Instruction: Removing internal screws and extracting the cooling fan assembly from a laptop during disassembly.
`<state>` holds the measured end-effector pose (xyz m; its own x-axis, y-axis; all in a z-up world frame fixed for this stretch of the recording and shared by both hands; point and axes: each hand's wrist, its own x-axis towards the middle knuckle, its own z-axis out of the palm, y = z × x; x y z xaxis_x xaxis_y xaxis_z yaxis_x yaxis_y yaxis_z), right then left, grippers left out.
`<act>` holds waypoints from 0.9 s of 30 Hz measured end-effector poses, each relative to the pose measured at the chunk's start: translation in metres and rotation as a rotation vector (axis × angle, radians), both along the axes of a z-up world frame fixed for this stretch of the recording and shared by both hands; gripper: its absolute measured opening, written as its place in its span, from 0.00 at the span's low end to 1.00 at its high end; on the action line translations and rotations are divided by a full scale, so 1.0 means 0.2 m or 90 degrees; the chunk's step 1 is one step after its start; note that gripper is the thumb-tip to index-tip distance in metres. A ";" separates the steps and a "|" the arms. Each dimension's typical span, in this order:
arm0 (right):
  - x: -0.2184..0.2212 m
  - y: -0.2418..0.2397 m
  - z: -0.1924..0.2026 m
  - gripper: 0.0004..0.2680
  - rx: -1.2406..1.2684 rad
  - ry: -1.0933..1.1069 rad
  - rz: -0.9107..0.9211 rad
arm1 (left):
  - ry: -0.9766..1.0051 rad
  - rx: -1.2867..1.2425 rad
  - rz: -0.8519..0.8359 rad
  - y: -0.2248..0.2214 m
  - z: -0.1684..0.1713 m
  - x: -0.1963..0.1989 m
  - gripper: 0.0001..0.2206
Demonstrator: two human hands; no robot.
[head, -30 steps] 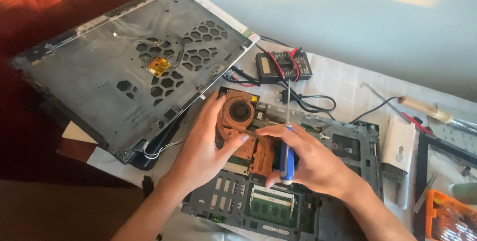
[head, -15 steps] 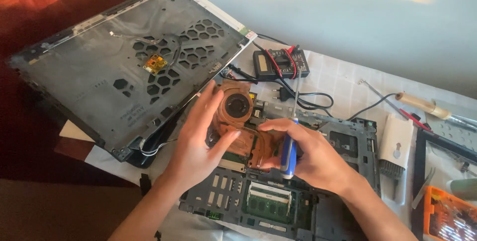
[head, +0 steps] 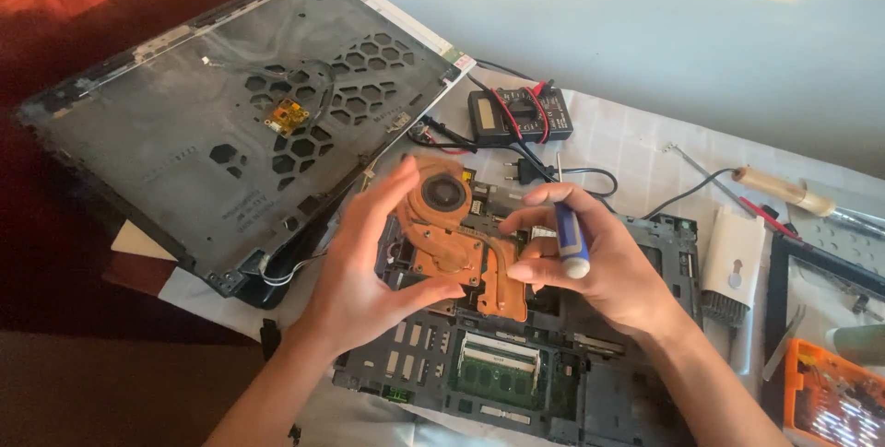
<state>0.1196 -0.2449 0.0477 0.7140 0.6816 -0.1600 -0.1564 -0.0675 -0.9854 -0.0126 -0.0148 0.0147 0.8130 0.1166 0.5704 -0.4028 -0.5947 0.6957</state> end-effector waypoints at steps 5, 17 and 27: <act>0.02 -0.02 -0.03 0.23 0.002 -0.081 0.079 | 0.104 -0.002 0.026 0.00 -0.01 0.02 0.35; -0.06 0.01 0.04 0.30 -0.051 -0.173 0.072 | 0.173 0.009 0.026 0.00 0.01 0.01 0.30; -0.07 0.00 0.02 0.26 -0.008 -0.222 0.148 | -0.053 0.017 0.033 0.00 0.00 0.00 0.16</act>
<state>0.1049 -0.2449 0.0511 0.5543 0.8305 0.0558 0.2079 -0.0732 -0.9754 -0.0129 -0.0146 0.0150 0.7559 0.1409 0.6393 -0.4268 -0.6345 0.6444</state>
